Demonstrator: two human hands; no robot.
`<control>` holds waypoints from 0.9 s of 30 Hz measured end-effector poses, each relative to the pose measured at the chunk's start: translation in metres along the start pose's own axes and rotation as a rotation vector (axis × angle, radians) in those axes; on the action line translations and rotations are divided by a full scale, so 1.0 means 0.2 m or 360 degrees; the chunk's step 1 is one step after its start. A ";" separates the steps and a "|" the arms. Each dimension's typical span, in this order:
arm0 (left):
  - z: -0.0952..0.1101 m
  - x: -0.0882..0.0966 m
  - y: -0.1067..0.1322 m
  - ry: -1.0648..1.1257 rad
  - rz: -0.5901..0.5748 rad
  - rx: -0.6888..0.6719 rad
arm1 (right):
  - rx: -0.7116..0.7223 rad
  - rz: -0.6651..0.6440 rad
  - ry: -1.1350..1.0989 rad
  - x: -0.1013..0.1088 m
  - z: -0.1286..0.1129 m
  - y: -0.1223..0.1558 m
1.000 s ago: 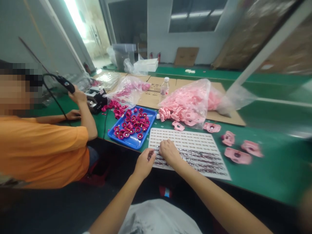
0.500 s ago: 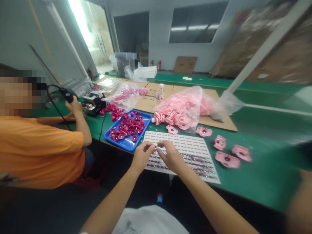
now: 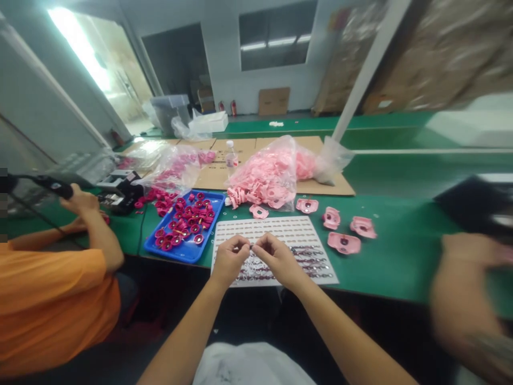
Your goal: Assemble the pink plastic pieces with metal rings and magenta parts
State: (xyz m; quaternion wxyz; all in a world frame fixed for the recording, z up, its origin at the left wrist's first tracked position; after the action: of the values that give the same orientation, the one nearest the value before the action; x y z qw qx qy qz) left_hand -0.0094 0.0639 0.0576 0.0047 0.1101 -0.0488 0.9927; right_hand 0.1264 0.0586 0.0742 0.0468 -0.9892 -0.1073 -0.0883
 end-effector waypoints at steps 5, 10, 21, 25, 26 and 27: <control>-0.06 -0.09 -0.06 -0.0124 -0.0171 0.0055 | -0.0245 0.0044 -0.0795 -0.02 0.05 0.04; -0.11 -0.06 -0.26 -0.0508 -0.0068 0.0078 | -0.0258 0.0167 -0.1068 0.10 0.10 0.05; -0.22 -0.27 -0.73 -0.1120 0.0142 0.0283 | -0.0369 0.0358 -0.1056 0.25 0.16 0.02; -0.22 -0.25 -0.73 -0.1068 0.0164 0.0264 | -0.0252 0.0278 -0.1098 0.24 0.17 0.02; -0.22 -0.22 -0.72 -0.1039 0.0168 0.0247 | -0.0235 0.0273 -0.1073 0.23 0.17 0.02; -0.21 -0.19 -0.70 -0.1004 0.0170 0.0224 | -0.0227 0.0280 -0.1027 0.22 0.17 0.02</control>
State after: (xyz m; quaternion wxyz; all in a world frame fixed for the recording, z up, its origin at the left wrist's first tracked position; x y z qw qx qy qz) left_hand 0.0216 0.2082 0.0220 -0.0702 0.4095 0.0152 0.9095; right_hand 0.1756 0.0678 0.0484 -0.0514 -0.9724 -0.0244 0.2262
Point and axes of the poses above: each hand's wrist, its own y-axis away from the middle knuckle, its own x-axis out of the back of the hand, z = x × y, the point moved 1 cm from there along -y, towards the middle knuckle, and after that the axes turned 5 degrees about y, right-handed, at the moved point
